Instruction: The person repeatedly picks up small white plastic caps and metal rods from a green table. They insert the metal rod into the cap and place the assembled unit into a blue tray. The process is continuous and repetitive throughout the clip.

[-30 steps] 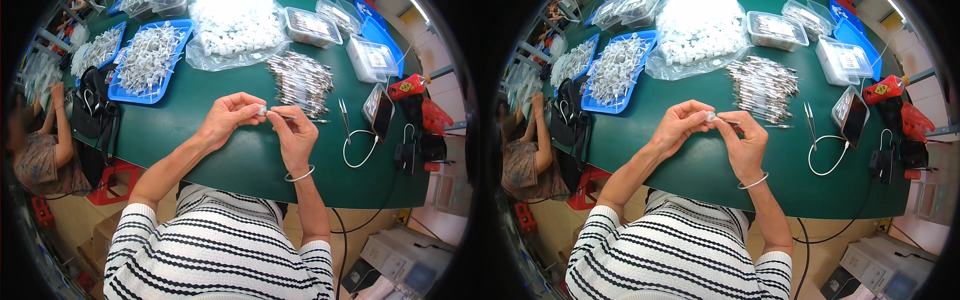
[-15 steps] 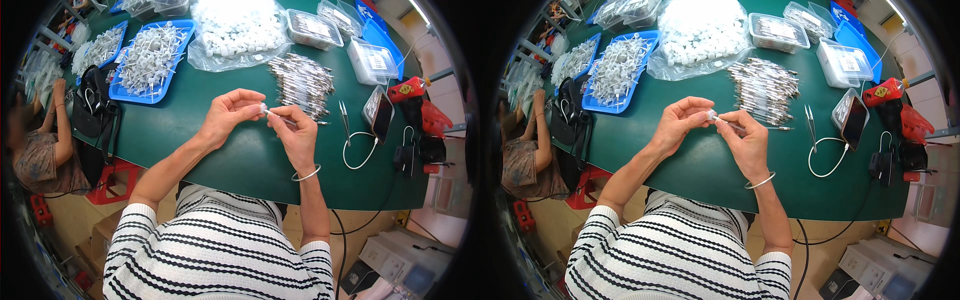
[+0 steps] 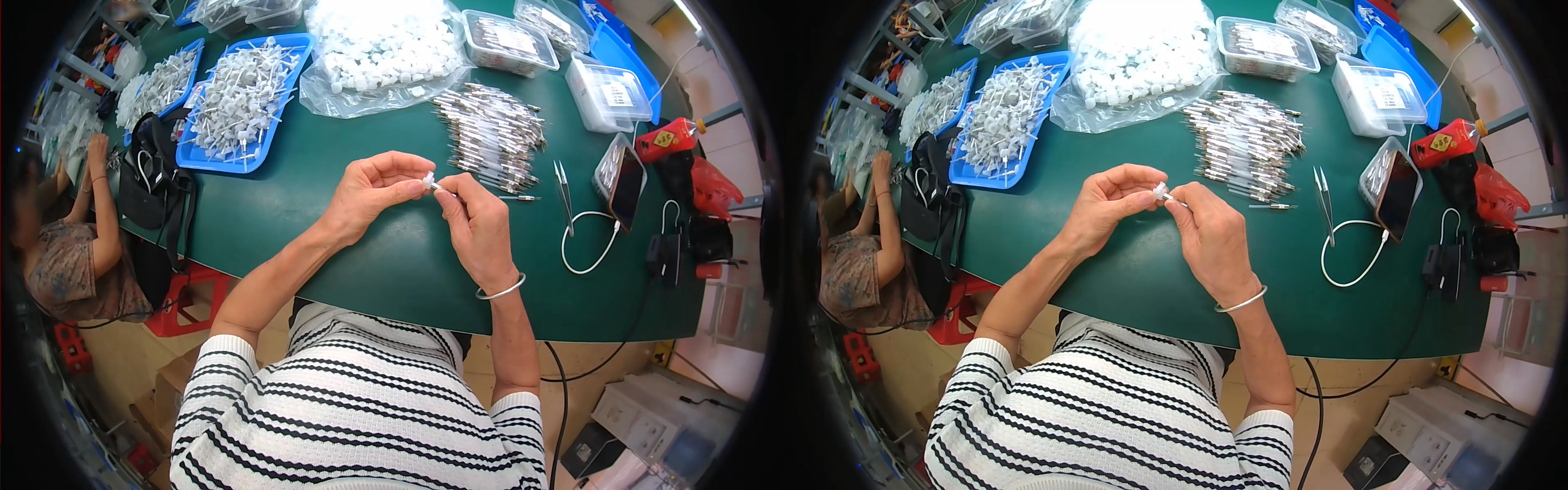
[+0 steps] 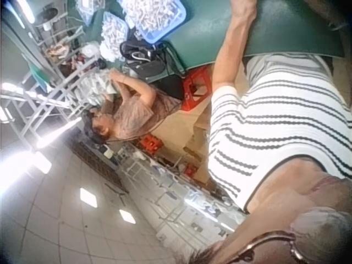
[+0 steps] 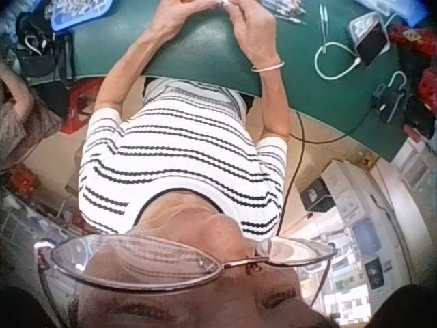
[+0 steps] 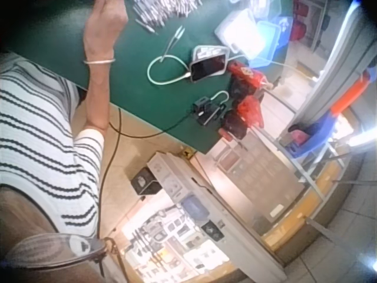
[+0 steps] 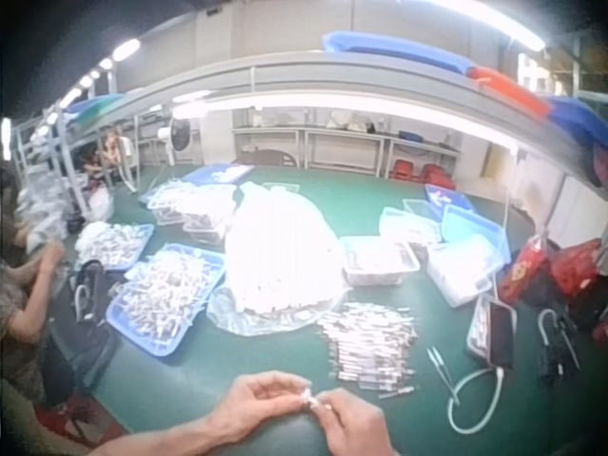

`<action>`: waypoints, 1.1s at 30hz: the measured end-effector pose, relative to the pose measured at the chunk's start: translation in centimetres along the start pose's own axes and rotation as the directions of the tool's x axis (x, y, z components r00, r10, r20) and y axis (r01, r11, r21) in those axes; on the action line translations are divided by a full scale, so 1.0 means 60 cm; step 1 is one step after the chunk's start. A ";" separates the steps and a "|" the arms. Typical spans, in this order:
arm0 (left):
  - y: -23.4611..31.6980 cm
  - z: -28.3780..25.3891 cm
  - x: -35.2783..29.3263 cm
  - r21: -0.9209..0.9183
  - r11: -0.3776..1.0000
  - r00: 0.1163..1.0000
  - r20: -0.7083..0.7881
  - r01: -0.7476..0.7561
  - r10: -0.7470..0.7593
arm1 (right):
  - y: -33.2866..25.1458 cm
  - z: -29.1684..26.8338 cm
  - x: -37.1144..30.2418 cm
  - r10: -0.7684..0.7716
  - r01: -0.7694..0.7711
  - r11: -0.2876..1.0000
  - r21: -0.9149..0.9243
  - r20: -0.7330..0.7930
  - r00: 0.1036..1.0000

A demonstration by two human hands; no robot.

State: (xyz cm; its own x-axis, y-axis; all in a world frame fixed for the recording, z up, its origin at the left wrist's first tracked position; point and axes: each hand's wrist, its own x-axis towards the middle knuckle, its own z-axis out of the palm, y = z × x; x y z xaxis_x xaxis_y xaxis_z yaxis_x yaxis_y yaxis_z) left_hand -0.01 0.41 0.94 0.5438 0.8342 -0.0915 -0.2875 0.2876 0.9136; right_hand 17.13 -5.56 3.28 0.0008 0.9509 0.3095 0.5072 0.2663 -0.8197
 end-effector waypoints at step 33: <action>0.004 0.008 -0.009 0.077 0.977 0.974 0.130 -0.198 0.187 | 0.029 -0.013 -0.005 0.145 -0.243 0.849 0.470 0.235 0.961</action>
State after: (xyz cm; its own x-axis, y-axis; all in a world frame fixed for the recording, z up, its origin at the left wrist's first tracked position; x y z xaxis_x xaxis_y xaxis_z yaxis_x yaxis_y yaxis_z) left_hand 0.03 -0.23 1.38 0.5779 0.8051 0.1334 -0.3279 0.0794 0.9413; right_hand 18.68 -5.51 2.11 -0.1279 0.9896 0.0653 0.0252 0.0691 -0.9973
